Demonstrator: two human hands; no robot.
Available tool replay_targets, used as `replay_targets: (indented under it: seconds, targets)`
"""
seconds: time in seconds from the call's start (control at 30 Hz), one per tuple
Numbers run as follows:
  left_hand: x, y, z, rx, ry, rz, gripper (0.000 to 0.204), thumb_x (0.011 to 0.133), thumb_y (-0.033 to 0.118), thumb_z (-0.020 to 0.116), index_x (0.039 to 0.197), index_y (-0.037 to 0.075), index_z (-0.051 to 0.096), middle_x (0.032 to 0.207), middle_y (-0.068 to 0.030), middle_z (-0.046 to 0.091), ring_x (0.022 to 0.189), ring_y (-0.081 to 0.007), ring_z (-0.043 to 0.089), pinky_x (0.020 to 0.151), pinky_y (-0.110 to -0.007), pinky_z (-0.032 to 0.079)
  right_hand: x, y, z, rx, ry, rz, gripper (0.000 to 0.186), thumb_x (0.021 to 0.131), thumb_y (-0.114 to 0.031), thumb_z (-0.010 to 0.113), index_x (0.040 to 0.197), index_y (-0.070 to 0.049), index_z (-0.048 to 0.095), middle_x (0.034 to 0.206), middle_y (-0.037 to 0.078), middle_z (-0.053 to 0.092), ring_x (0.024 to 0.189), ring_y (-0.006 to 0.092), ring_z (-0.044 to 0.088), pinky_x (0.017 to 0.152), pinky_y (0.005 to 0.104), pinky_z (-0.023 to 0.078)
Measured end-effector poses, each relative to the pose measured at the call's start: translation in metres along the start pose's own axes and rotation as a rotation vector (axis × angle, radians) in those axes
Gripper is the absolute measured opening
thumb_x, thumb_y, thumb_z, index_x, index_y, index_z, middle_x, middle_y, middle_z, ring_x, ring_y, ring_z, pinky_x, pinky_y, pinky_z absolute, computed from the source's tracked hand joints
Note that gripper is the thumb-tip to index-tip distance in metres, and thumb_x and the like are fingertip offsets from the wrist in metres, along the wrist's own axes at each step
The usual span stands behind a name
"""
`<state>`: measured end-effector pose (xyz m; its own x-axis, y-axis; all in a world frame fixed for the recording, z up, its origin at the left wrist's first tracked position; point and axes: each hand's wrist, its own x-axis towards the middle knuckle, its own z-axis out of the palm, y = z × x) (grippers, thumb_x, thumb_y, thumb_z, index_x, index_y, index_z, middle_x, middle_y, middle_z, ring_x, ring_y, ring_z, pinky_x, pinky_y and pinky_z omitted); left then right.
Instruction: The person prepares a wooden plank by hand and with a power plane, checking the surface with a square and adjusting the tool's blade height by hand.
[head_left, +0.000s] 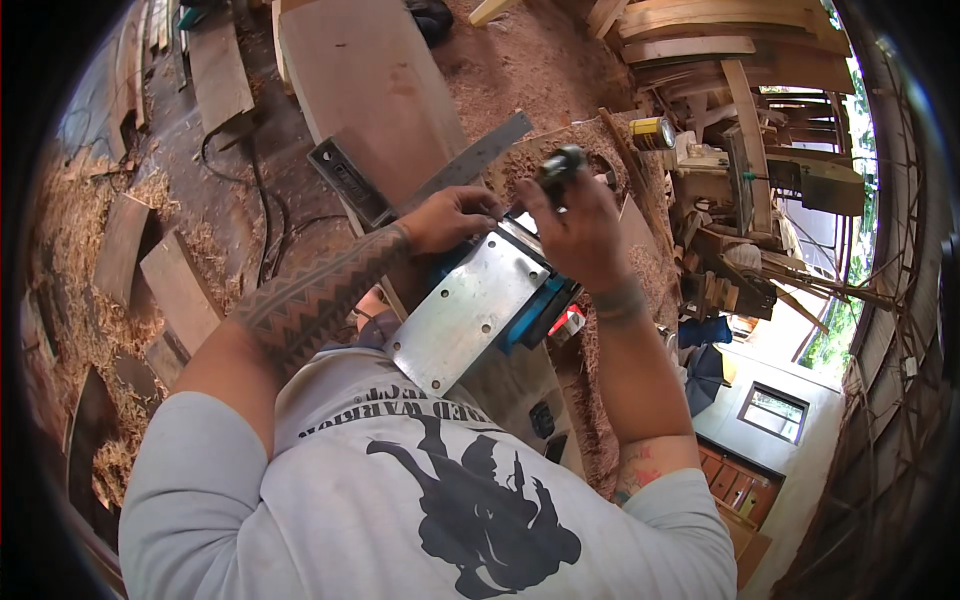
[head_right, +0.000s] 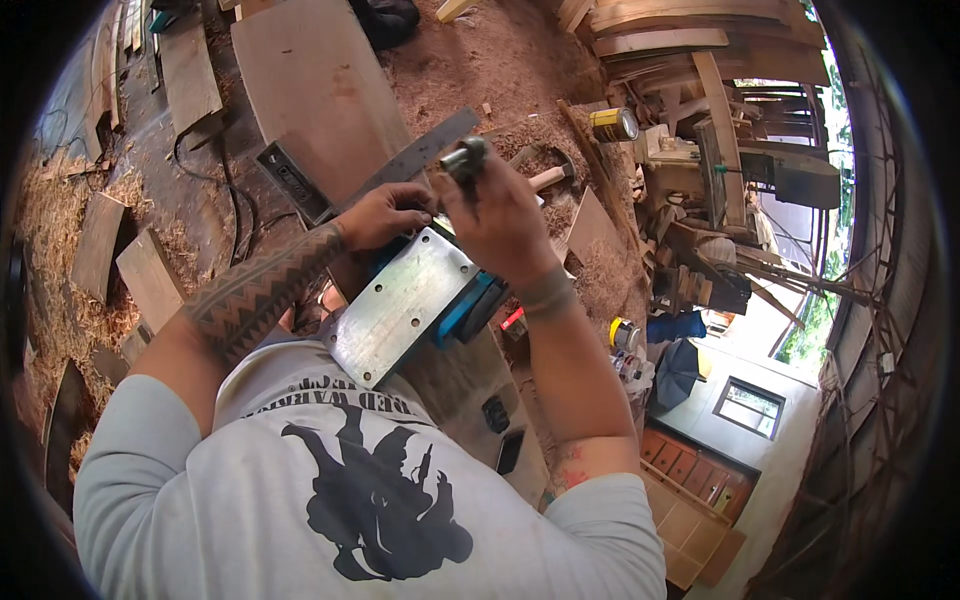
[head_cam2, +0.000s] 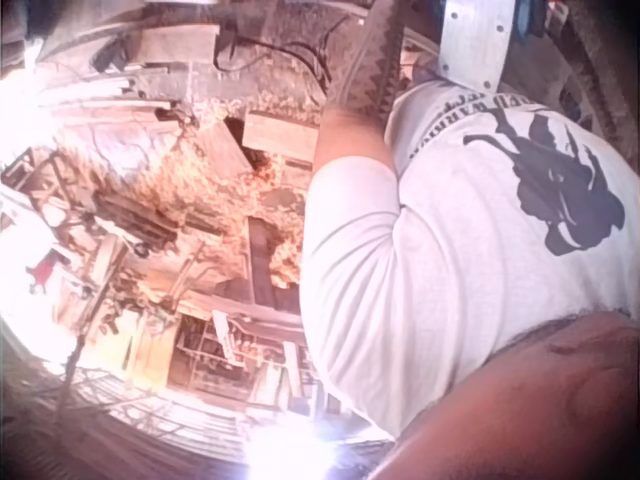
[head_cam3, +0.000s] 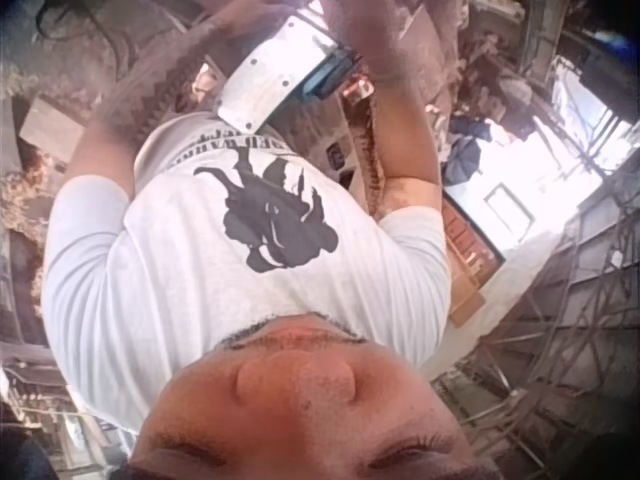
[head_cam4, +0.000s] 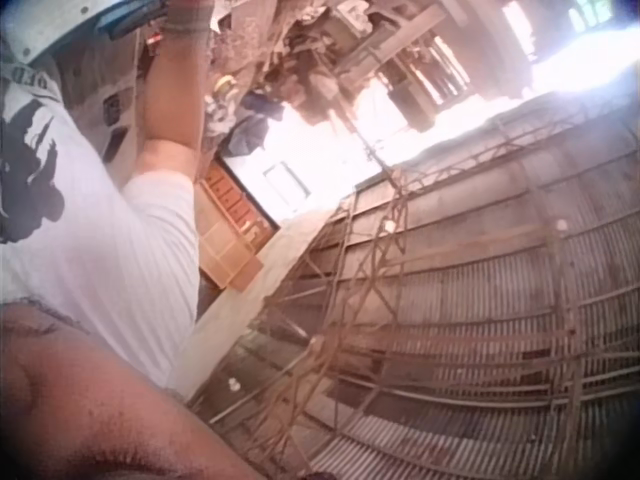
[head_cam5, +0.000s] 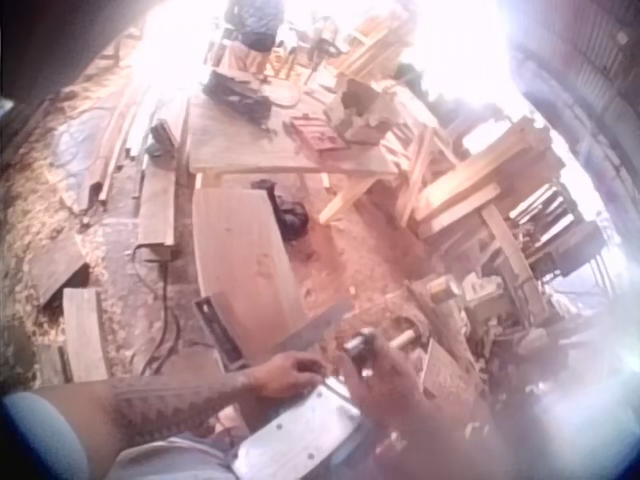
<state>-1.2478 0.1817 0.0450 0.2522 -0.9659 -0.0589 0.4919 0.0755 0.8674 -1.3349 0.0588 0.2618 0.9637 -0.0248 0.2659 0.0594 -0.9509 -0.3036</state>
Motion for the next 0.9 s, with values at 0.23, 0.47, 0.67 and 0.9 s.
replay_targets:
  seconds: [0.23, 0.47, 0.67, 0.9]
  targets:
    - [0.004, -0.006, 0.002, -0.050, -0.042, 0.043, 0.024, 0.102, 0.009, 0.072, 0.125, 0.006, 0.069, 0.108, 0.0026, 0.071, 0.099, -0.0060, 0.063, 0.089, -0.026, 0.054, 0.004, 0.011, 0.013, 0.205, -0.190, 0.220, 0.023, 0.101, -0.020, 0.072, 0.112, -0.002, 0.062, 0.092, 0.019, 0.072, 0.090, 0.0451, 0.069, 0.078, 0.0505, 0.054]
    - [0.004, -0.004, 0.004, -0.018, -0.003, 0.017, 0.019, 0.102, 0.008, 0.071, 0.121, 0.006, 0.069, 0.108, 0.0027, 0.071, 0.098, -0.0066, 0.064, 0.088, -0.026, 0.054, -0.003, 0.021, 0.022, 0.240, -0.263, 0.230, 0.024, 0.101, -0.021, 0.072, 0.114, -0.003, 0.062, 0.092, 0.018, 0.071, 0.086, 0.0436, 0.069, 0.076, 0.0502, 0.055]
    - [0.001, 0.002, 0.005, -0.020, 0.002, 0.011, 0.019, 0.101, 0.008, 0.072, 0.120, 0.005, 0.070, 0.110, 0.0014, 0.072, 0.100, -0.0070, 0.064, 0.091, -0.027, 0.054, -0.017, 0.005, -0.026, -0.017, -0.036, 0.225, 0.022, 0.099, -0.022, 0.075, 0.110, -0.005, 0.066, 0.092, 0.013, 0.073, 0.079, 0.0344, 0.070, 0.073, 0.0467, 0.055]
    - [0.005, 0.001, 0.009, 0.033, 0.001, 0.027, 0.019, 0.101, 0.006, 0.070, 0.119, 0.005, 0.069, 0.108, 0.0008, 0.070, 0.100, -0.0074, 0.064, 0.091, -0.028, 0.054, -0.048, 0.002, -0.045, 0.152, -0.105, 0.353, 0.018, 0.100, -0.018, 0.076, 0.108, -0.004, 0.068, 0.091, 0.012, 0.073, 0.079, 0.0306, 0.072, 0.073, 0.0409, 0.057]
